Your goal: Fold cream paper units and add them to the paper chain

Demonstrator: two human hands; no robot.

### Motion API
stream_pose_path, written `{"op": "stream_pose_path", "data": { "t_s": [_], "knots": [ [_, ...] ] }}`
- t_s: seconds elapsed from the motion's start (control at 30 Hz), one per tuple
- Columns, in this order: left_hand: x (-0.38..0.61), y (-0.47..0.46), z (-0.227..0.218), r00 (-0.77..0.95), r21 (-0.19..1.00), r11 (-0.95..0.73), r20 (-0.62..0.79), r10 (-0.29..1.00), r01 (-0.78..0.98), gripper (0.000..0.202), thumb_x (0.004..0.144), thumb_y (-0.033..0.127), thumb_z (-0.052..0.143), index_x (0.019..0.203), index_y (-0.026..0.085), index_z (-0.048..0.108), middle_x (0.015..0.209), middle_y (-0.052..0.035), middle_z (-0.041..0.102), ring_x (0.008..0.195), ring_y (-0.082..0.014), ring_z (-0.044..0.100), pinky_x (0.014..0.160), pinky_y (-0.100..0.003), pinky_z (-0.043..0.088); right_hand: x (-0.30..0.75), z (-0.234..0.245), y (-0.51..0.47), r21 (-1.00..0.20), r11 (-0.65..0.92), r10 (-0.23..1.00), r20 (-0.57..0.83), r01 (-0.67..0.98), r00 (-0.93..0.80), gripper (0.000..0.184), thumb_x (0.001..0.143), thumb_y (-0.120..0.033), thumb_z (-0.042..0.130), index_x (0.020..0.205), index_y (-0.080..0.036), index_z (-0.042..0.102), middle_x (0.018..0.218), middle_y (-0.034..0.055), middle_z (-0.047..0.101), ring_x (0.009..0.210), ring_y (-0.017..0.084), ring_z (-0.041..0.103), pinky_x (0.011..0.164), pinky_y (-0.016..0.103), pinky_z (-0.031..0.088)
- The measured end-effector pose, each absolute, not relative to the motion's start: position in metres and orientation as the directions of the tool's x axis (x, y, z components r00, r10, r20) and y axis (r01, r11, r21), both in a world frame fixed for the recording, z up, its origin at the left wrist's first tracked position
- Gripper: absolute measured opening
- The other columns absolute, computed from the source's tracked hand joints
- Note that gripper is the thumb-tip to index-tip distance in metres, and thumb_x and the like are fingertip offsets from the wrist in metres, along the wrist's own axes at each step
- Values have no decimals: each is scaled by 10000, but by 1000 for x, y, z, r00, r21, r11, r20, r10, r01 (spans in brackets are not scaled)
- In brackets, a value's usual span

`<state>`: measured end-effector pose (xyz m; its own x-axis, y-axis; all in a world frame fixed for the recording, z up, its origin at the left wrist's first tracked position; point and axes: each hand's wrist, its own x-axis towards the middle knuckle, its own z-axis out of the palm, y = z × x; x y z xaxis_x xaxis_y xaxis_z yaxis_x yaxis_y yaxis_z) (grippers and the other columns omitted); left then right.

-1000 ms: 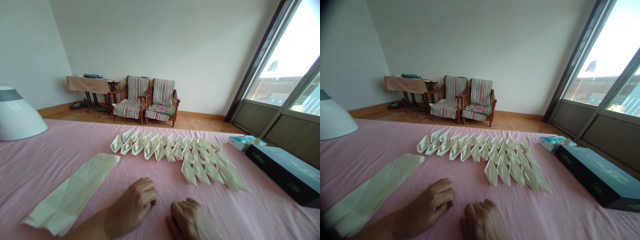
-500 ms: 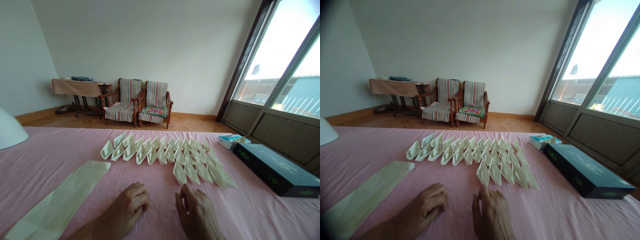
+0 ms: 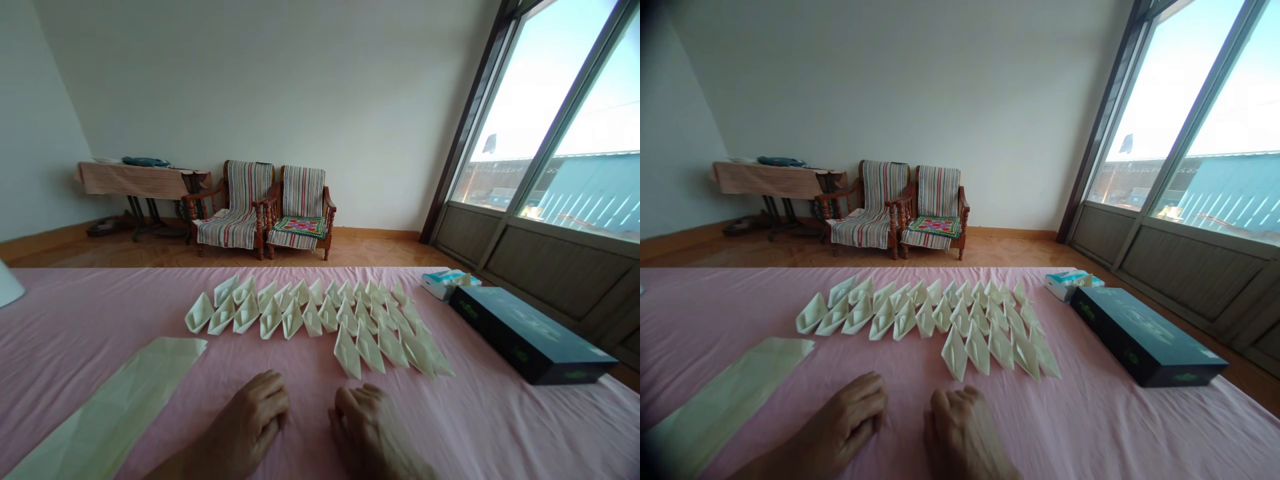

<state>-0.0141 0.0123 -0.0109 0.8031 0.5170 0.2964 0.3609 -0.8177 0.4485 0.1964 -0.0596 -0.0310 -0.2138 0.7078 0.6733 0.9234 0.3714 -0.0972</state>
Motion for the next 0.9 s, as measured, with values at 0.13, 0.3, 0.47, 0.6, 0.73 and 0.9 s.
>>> {"op": "stream_pose_path", "data": {
  "t_s": [0.13, 0.3, 0.47, 0.6, 0.73, 0.9],
  "knots": [
    [-17, 15, -14, 801, 478, -797, 272, 534, 369, 259, 781, -60, 438, 764, 190, 502, 844, -7, 557, 807, -162, 506, 723, -246, 397, 195, -36, -58, -59, 464, 712, 618, 884, -332, 147, 783, -149, 470, 691, -230, 388, 532, -67, 549, 431, 99, 479, 540, 263, 257],
    [-16, 17, -18, 798, 490, -783, 253, 548, 382, 264, 777, -70, 431, 761, 188, 487, 846, -8, 546, 816, -163, 508, 729, -250, 392, 198, -42, -57, -64, 461, 751, 559, 885, -351, 148, 718, -143, 520, 693, -231, 403, 546, -67, 565, 441, 108, 485, 540, 276, 253],
    [-14, 15, -16, 784, 473, -791, 282, 554, 388, 258, 786, -63, 425, 757, 186, 485, 837, -12, 536, 815, -166, 503, 722, -254, 391, 195, -43, -57, -75, 449, 777, 524, 890, -348, 149, 741, -130, 516, 697, -231, 415, 551, -59, 569, 444, 117, 476, 536, 288, 232],
    [-14, 13, -15, 771, 459, -801, 317, 552, 384, 254, 783, -57, 418, 762, 186, 489, 840, -13, 530, 817, -167, 496, 718, -258, 388, 194, -41, -59, -90, 444, 792, 505, 892, -343, 173, 823, -123, 455, 690, -227, 415, 576, -41, 574, 464, 121, 459, 557, 294, 225],
    [-12, 13, -14, 757, 431, -815, 356, 548, 387, 242, 791, -43, 414, 742, 184, 481, 832, -18, 524, 818, -172, 489, 722, -270, 378, 195, -40, -58, -111, 443, 803, 491, 890, -338, 186, 851, -159, 442, 675, -219, 422, 566, -39, 558, 469, 110, 423, 560, 288, 211],
    [-10, 12, -13, 749, 408, -820, 369, 550, 401, 230, 770, -41, 426, 726, 180, 471, 816, -21, 521, 826, -182, 475, 730, -279, 371, 196, -40, -55, -138, 412, 819, 490, 901, -299, 181, 843, -162, 431, 669, -210, 440, 558, -31, 529, 475, 105, 381, 549, 293, 179]
  ]
}}
